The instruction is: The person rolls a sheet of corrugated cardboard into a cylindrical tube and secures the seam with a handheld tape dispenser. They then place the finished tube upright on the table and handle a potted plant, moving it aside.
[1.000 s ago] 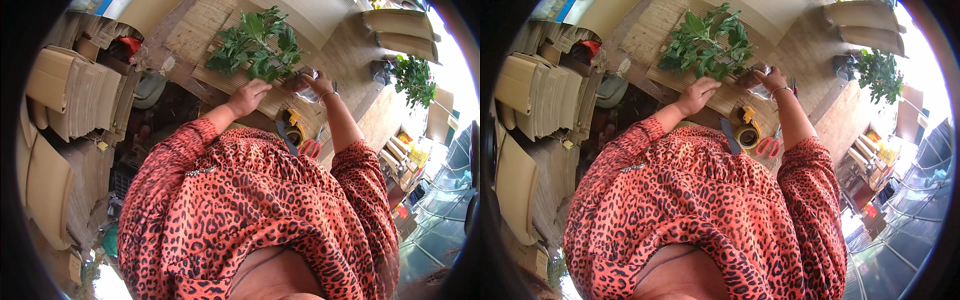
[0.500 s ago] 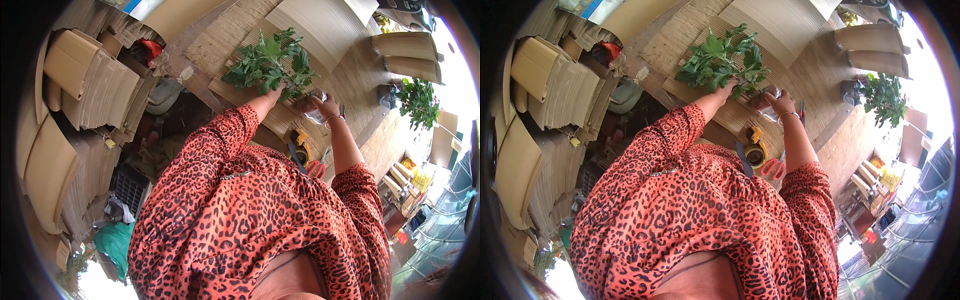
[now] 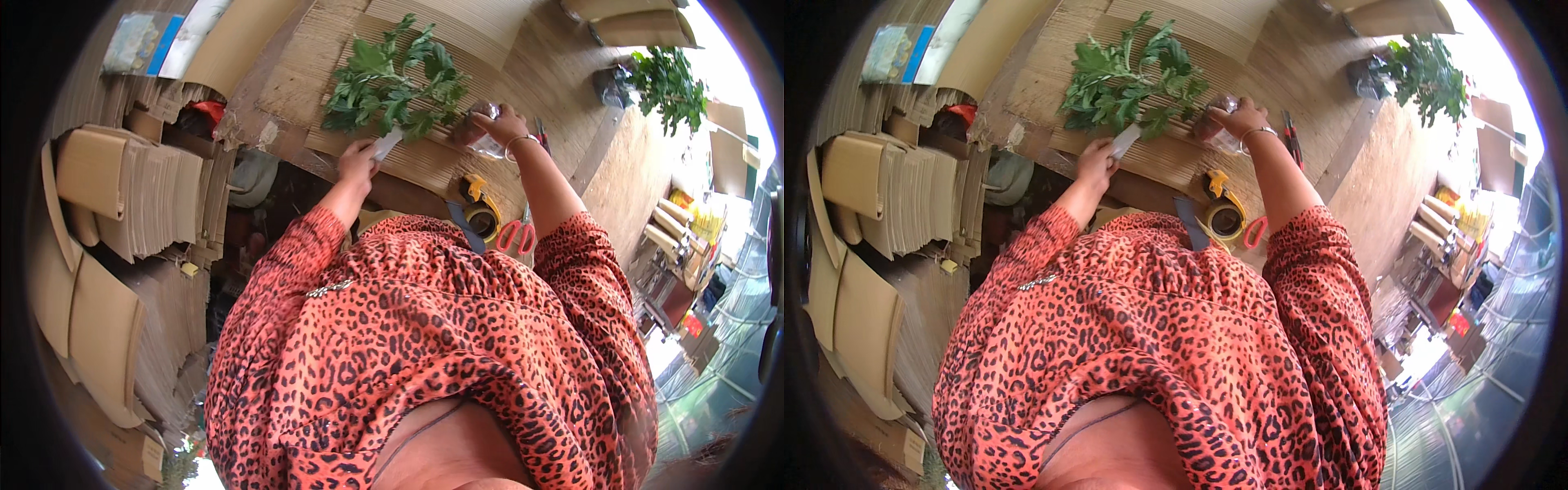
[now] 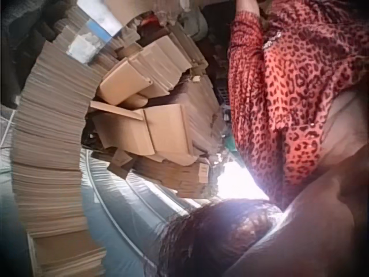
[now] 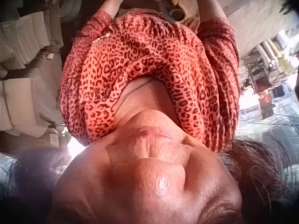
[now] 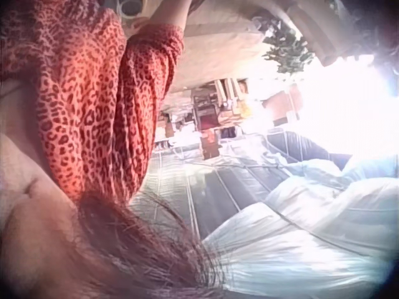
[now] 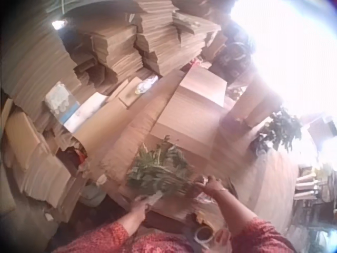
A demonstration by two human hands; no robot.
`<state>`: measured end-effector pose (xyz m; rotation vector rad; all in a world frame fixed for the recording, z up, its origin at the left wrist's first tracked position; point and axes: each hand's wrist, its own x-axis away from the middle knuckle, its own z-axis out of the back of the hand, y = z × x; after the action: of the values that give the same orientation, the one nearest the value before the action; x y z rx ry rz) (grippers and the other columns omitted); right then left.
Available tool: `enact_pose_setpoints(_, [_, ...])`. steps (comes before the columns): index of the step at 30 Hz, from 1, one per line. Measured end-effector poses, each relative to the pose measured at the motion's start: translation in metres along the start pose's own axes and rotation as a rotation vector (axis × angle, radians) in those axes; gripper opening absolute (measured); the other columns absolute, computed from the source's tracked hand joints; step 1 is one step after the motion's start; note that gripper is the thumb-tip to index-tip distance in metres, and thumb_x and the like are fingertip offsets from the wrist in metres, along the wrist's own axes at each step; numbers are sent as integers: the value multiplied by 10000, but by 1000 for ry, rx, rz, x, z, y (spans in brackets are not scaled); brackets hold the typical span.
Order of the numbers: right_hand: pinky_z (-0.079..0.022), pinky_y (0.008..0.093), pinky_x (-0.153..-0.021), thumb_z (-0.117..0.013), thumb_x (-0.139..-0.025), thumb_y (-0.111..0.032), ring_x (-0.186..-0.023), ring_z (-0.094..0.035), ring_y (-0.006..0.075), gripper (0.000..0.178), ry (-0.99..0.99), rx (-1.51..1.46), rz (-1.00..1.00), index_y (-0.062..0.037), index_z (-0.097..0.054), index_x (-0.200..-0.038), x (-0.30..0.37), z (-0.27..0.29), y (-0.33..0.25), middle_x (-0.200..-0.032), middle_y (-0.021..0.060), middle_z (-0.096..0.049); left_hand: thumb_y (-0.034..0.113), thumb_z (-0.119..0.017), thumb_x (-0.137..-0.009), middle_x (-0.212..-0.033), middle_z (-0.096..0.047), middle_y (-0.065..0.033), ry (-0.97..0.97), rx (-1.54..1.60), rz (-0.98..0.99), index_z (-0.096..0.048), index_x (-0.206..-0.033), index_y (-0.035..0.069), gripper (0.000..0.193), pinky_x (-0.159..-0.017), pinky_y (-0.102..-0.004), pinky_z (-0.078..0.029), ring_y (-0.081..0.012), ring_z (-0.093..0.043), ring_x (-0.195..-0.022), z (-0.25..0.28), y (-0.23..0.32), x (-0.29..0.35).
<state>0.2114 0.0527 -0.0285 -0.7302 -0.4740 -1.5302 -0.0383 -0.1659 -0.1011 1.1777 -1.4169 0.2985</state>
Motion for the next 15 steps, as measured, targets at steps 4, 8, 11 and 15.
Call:
enact_pose_setpoints(4, [-356, 437, -1080, -692, -615, -755, -1324, -384, 421, 1058, -19, -23, -17, -108, -424, -1409, 9, 12, 3, -1386, 295, -411, 87, -639, -893, -729, -563, 31, -33, -120, 53, -623, -987, 97, 96, -479, -205, -429, -40, -462, -516, 33, -9, 35])
enact_pose_setpoints(8, [-418, 433, -1022, -735, -715, -554, -1221, -485, 400, 804, 480, 192, 380, -133, -492, -1355, 57, 21, -10, -1334, 211, -495, 65, -625, -899, -777, -571, 17, -243, -258, 56, -628, -1049, 63, 151, -564, -203, -436, -46, -476, -590, 19, 4, 56])
enact_pose_setpoints(11, [-477, 431, -954, -769, -752, -295, -1121, -558, 374, 619, 372, -44, 762, -140, -532, -1302, 107, 21, -24, -1261, 154, -556, 74, -630, -901, -856, -592, -5, -401, -357, 31, -628, -1074, 48, 175, -620, -203, -437, -55, -502, -658, -15, 8, 59])
enact_pose_setpoints(15, [-521, 412, -810, -708, -807, -228, -936, -640, 352, 446, -33, -154, 783, -121, -571, -1218, 147, -14, -14, -1022, 160, -664, 93, -636, -902, -919, -611, 0, -605, -451, -23, -631, -1070, 53, 173, -664, -200, -445, -52, -527, -739, -76, 14, 70])
